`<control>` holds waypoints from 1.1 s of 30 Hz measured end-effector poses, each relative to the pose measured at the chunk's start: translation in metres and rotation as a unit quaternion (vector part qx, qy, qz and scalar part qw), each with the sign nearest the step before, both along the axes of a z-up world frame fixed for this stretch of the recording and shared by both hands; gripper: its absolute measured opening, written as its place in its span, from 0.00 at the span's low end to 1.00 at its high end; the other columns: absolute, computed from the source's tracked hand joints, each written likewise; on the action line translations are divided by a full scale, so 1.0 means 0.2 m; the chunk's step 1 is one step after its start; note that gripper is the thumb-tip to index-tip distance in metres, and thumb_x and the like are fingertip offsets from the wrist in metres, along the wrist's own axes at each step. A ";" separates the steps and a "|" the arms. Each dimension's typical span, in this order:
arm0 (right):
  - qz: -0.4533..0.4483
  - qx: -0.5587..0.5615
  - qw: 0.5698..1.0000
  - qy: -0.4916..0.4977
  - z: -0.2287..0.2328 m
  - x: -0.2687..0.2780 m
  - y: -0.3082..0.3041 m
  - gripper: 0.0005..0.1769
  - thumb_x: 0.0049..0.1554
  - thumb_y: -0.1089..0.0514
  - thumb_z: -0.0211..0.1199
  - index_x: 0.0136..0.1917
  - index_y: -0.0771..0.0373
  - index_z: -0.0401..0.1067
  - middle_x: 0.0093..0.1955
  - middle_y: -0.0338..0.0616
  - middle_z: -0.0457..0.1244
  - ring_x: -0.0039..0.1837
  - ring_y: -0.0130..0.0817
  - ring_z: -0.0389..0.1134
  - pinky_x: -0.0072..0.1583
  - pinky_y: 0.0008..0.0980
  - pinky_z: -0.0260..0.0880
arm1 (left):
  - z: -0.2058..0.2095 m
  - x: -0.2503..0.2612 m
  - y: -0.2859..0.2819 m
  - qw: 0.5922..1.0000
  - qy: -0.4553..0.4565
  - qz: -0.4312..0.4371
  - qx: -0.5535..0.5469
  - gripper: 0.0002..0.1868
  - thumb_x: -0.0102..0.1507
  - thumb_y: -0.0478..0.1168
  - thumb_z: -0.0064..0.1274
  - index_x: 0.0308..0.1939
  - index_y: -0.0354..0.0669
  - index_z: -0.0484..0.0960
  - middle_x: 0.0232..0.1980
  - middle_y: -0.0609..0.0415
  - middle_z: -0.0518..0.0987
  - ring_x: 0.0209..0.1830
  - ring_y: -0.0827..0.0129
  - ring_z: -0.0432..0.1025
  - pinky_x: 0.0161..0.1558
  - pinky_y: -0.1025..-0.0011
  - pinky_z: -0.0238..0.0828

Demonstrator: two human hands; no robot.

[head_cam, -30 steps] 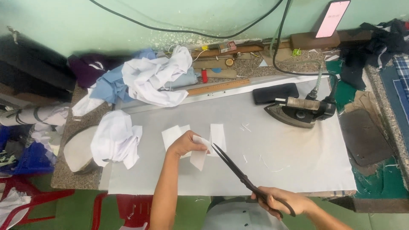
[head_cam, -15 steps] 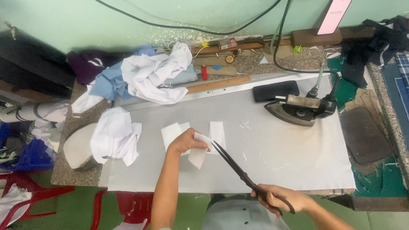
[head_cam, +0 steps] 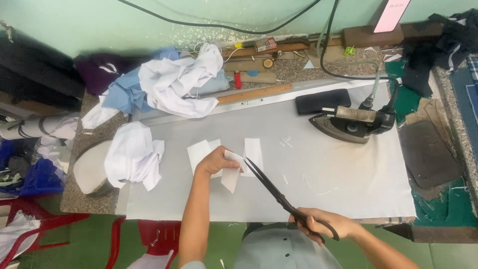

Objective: The person irons a white fabric piece on a table, then uses scissors to trim its edges. They move the cut fabric to a nearby shelf and repeat the ironing and cutting process on another piece of white fabric.

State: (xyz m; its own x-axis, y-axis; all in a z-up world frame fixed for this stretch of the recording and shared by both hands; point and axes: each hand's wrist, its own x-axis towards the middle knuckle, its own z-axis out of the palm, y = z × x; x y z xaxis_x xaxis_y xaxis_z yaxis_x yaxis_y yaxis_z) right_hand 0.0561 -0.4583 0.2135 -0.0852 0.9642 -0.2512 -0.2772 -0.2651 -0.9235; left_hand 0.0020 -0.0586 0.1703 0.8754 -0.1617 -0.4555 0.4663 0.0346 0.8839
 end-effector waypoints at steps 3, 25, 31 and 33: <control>0.007 -0.018 0.999 0.031 -0.05 0.00 0.02 0.43 0.58 0.26 0.39 0.64 0.65 0.64 0.34 0.38 0.56 0.28 0.25 0.58 0.36 0.25 0.68 | -0.05 -0.01 0.02 1.000 -0.005 -0.001 -0.003 0.08 0.55 0.40 0.65 0.31 0.37 0.90 0.34 0.49 0.88 0.32 0.69 0.78 0.33 0.73 0.73; -0.245 0.063 0.965 0.075 -0.51 0.01 0.12 0.36 0.62 0.31 0.44 0.59 0.68 0.62 0.20 0.37 0.52 0.20 0.26 0.54 0.26 0.26 0.59 | -0.12 0.00 0.01 0.950 0.244 0.069 0.184 0.32 0.51 0.51 0.66 0.53 0.41 0.74 0.52 0.53 0.79 0.50 0.66 0.75 0.50 0.69 0.72; -0.306 -0.100 0.945 -0.053 -0.50 0.09 0.11 0.34 0.62 0.34 0.48 0.52 0.71 0.69 0.17 0.46 0.59 0.21 0.39 0.64 0.29 0.31 0.64 | -0.60 0.23 -0.07 0.769 -0.004 0.245 0.590 0.25 0.62 0.60 0.61 0.51 0.44 0.82 0.45 0.51 0.79 0.49 0.59 0.74 0.51 0.61 0.71; -0.312 -0.125 0.941 -0.046 -0.56 0.07 0.10 0.34 0.61 0.36 0.52 0.55 0.72 0.69 0.18 0.47 0.60 0.21 0.40 0.64 0.29 0.30 0.65 | -0.57 0.28 -0.20 0.798 0.046 0.169 0.577 0.34 0.61 0.67 0.57 0.48 0.37 0.80 0.49 0.43 0.77 0.54 0.51 0.71 0.55 0.56 0.65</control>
State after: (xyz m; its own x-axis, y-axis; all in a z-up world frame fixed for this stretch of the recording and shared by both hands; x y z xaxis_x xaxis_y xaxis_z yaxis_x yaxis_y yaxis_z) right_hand 0.0700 -0.4390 0.1009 0.5107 0.7294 -0.4552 -0.3730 -0.2890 -0.8817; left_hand 0.0572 -0.0991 0.0557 0.7345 0.6502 -0.1943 0.6673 -0.6398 0.3812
